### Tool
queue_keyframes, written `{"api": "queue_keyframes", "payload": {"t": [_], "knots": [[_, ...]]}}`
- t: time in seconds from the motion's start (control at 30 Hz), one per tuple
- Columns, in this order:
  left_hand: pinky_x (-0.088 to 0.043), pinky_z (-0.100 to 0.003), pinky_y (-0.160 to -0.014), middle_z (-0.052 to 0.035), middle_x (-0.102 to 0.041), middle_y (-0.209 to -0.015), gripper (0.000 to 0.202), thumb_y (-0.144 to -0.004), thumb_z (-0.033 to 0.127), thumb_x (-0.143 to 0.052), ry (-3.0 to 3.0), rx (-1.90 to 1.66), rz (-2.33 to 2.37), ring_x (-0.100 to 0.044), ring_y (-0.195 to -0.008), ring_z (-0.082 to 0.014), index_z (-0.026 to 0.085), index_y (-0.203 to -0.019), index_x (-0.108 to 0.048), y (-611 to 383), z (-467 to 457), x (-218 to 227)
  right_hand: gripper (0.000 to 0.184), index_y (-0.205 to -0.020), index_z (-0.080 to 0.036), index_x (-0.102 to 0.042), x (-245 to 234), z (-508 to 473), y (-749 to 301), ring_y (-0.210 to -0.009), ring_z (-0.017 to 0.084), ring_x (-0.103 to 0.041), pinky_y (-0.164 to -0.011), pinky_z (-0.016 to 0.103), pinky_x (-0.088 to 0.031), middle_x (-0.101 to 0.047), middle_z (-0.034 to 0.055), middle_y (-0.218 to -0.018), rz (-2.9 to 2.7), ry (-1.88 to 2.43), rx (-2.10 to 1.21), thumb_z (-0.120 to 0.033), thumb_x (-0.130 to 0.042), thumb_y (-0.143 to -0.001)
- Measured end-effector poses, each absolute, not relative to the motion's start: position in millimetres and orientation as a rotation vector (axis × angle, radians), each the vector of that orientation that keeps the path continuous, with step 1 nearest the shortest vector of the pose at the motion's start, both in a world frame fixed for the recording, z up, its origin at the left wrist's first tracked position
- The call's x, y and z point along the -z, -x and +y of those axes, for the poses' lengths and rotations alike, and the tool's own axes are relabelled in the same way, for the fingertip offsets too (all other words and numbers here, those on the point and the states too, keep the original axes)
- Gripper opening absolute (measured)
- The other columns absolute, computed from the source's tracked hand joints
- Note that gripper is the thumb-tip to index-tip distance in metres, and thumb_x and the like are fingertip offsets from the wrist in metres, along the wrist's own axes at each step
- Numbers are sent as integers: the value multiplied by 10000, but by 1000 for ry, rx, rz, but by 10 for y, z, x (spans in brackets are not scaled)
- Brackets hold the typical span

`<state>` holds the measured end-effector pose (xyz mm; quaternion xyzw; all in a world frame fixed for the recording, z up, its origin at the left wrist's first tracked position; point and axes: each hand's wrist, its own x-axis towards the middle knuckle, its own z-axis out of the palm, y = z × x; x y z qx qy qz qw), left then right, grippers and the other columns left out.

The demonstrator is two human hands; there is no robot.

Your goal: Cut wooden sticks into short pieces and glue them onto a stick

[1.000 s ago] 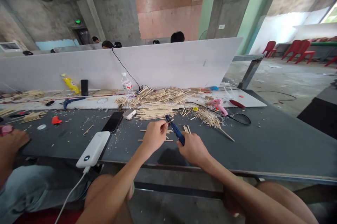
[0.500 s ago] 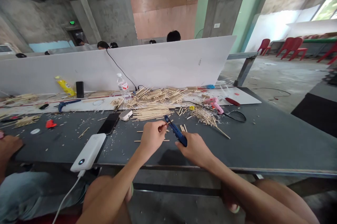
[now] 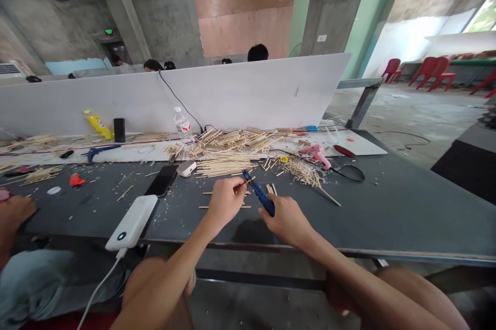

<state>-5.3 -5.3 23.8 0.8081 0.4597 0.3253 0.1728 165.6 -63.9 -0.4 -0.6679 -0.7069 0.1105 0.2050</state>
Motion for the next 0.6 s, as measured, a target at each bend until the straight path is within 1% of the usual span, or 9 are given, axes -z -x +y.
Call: {"api": "queue_keyframes", "payload": {"t": [0.27,0.4,0.6], "knots": [[-222,-227,-494,17,-491,-499,303,-866,274,-477,-2231,-880,1281,-390,-464,-100,163,-591,-541,79,-28,-234,165,-857,-183,-618,7,-633,-1628,-690,210,-641,-596,281,-315,-691,73,-744,-1990,1853,-295,-328,-542,-841],[-227,-226,-501,22,-479,-507,292,-858,270,-488,-2244,-893,1284,-383,-473,-98,163,-590,-531,94,-23,-246,180,-877,-176,-626,3,-622,-1594,-722,224,-657,-613,285,-335,-702,92,-774,-1990,1885,-298,-329,-538,-844],[-237,-232,-501,11,-509,-507,298,-864,272,-476,-2250,-889,1299,-408,-466,-104,162,-597,-551,110,-27,-258,166,-887,-175,-620,-6,-601,-1549,-755,249,-671,-619,293,-360,-710,110,-803,-2010,1939,-297,-307,-533,-839]]}}
